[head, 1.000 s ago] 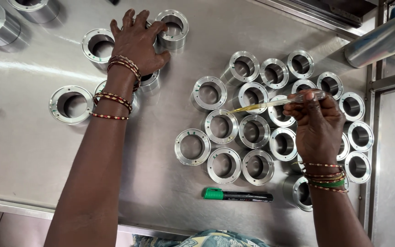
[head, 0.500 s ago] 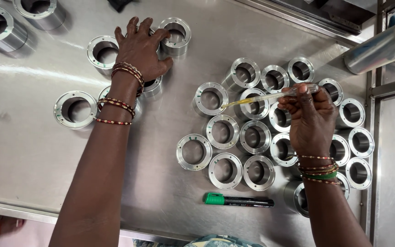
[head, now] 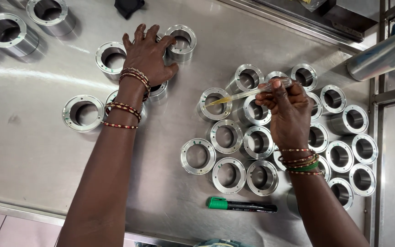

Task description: Marking metal components with a marker and applying a liquid substance with a dropper.

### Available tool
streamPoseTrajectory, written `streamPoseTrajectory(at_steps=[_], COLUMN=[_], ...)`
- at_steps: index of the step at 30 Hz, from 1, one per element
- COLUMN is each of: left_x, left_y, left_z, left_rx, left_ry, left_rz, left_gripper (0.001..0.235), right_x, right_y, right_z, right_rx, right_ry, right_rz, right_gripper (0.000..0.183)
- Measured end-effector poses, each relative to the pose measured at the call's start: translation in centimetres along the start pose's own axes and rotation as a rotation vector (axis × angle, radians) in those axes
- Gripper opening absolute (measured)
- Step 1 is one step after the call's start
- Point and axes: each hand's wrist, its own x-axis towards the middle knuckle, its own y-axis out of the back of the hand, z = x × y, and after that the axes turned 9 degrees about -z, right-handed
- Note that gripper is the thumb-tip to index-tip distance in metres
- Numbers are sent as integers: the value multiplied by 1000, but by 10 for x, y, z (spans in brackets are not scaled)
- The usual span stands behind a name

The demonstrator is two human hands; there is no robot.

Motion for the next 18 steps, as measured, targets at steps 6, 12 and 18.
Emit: streamPoseTrajectory(at_steps=[6,12,18], left_x=[0,1,-1], left_y=[2,1,1], left_z=[0,1,0], left_rx=[-3,-7,-11], left_ry=[9,13,1], left_rz=[-6,-22,-14], left_gripper=[65,66,66], right_x=[7,17,21], right_y=[13,21,23], right_z=[-5,-9,-8], right_rx=[-66,-73,-48], right_ry=[51,110,85], right_rz=[49,71,85], right_gripper=[20,21,22])
